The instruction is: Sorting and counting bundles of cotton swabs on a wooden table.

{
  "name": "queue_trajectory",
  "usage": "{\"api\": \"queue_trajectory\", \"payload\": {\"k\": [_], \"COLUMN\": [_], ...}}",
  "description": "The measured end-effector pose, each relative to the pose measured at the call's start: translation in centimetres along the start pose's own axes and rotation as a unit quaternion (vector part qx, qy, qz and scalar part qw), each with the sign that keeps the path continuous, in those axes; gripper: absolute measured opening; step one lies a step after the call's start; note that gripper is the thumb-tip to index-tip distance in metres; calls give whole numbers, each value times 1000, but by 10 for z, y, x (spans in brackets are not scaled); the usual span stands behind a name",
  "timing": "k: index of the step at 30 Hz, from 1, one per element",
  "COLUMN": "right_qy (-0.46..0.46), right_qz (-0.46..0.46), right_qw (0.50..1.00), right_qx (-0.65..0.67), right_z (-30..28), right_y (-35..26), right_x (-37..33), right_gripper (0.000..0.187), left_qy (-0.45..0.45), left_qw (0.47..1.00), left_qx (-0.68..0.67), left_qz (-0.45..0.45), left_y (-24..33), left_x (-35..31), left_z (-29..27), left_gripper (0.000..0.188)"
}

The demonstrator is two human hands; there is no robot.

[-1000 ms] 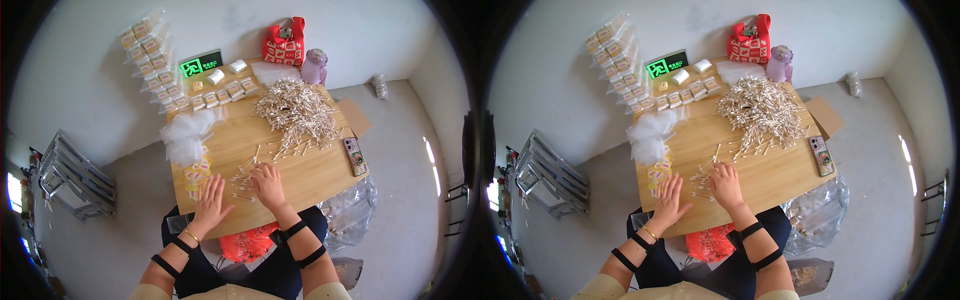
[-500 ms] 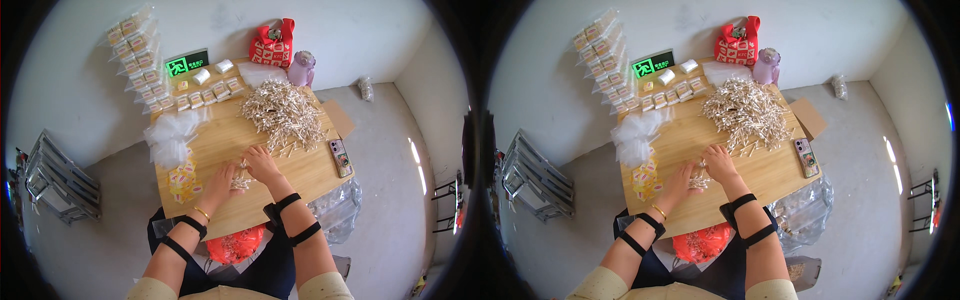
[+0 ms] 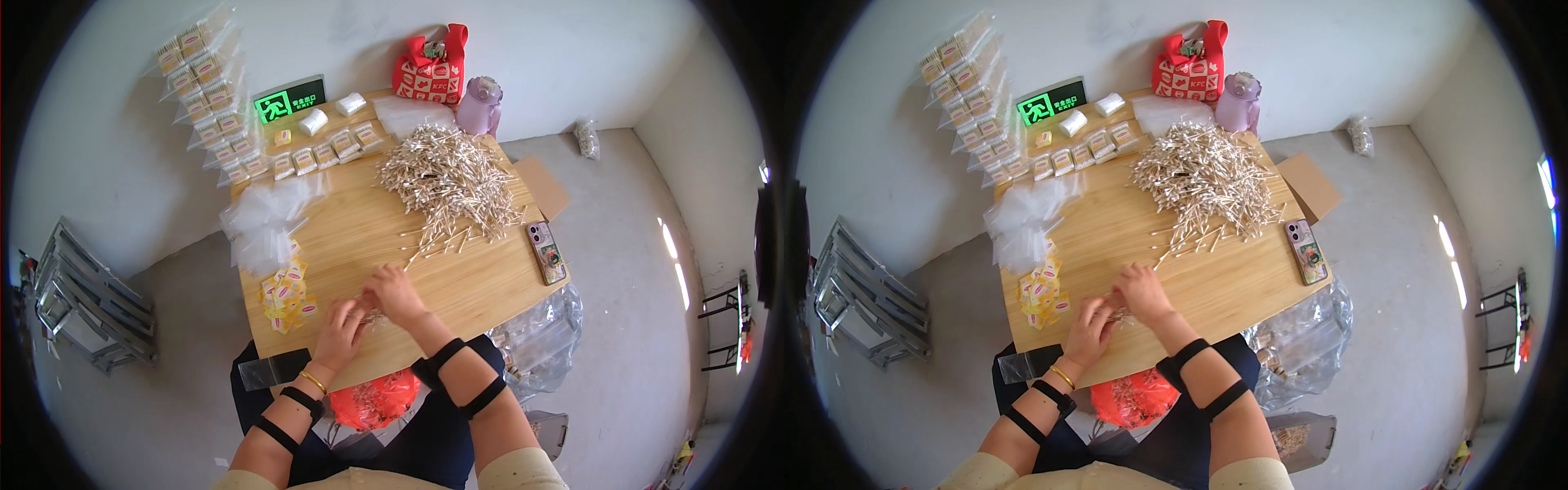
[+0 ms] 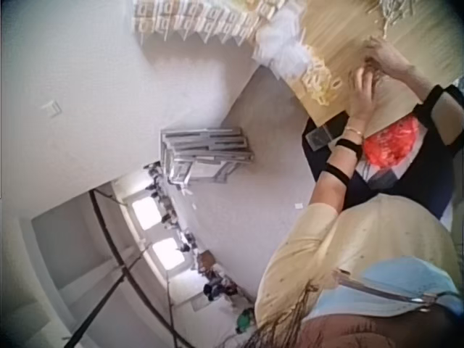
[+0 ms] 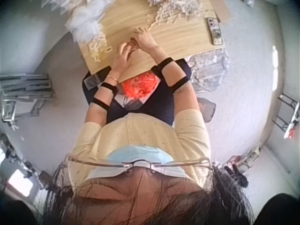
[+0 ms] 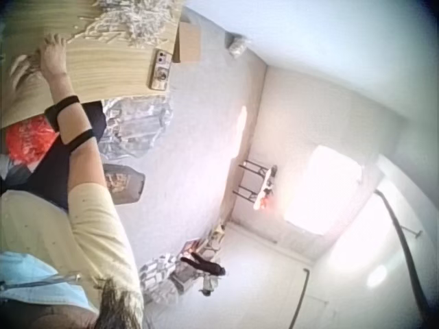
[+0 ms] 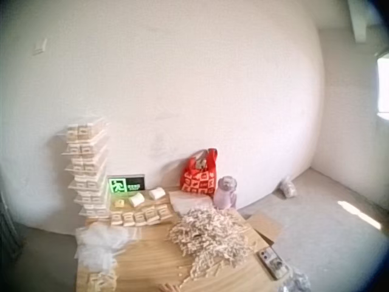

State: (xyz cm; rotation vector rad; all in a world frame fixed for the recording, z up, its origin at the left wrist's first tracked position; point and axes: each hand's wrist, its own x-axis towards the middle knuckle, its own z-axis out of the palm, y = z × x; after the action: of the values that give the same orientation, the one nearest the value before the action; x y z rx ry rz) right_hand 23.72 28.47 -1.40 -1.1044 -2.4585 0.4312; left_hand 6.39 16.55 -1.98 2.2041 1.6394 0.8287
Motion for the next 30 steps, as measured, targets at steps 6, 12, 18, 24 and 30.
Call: {"api": "queue_trajectory", "payload": {"k": [6,12,18,24,30], "right_qy": [124,93,9,-24,71], "right_qz": [66,25,2,-22,88], "right_qw": [982,961,983,996,993], "right_qx": [-126,-258,-182,80,42], "right_z": [-24,-43,-14,-13,-38], "right_y": [21,67,40,-17,16], "right_x": [13,35,47,25,-13], "right_gripper": [35,34,10,25,40], "left_qy": [1,-24,-11,15,-114], "left_qw": [996,1000,999,999,984], "left_qx": [86,10,-25,23,131], "left_qz": [-38,-5,-42,-39,-41], "left_y": [4,-12,-6,-4,-12], "left_x": [5,4,4,8,20], "left_z": [-19,0,2,-6,-19], "left_gripper": [72,72,76,85,84]}}
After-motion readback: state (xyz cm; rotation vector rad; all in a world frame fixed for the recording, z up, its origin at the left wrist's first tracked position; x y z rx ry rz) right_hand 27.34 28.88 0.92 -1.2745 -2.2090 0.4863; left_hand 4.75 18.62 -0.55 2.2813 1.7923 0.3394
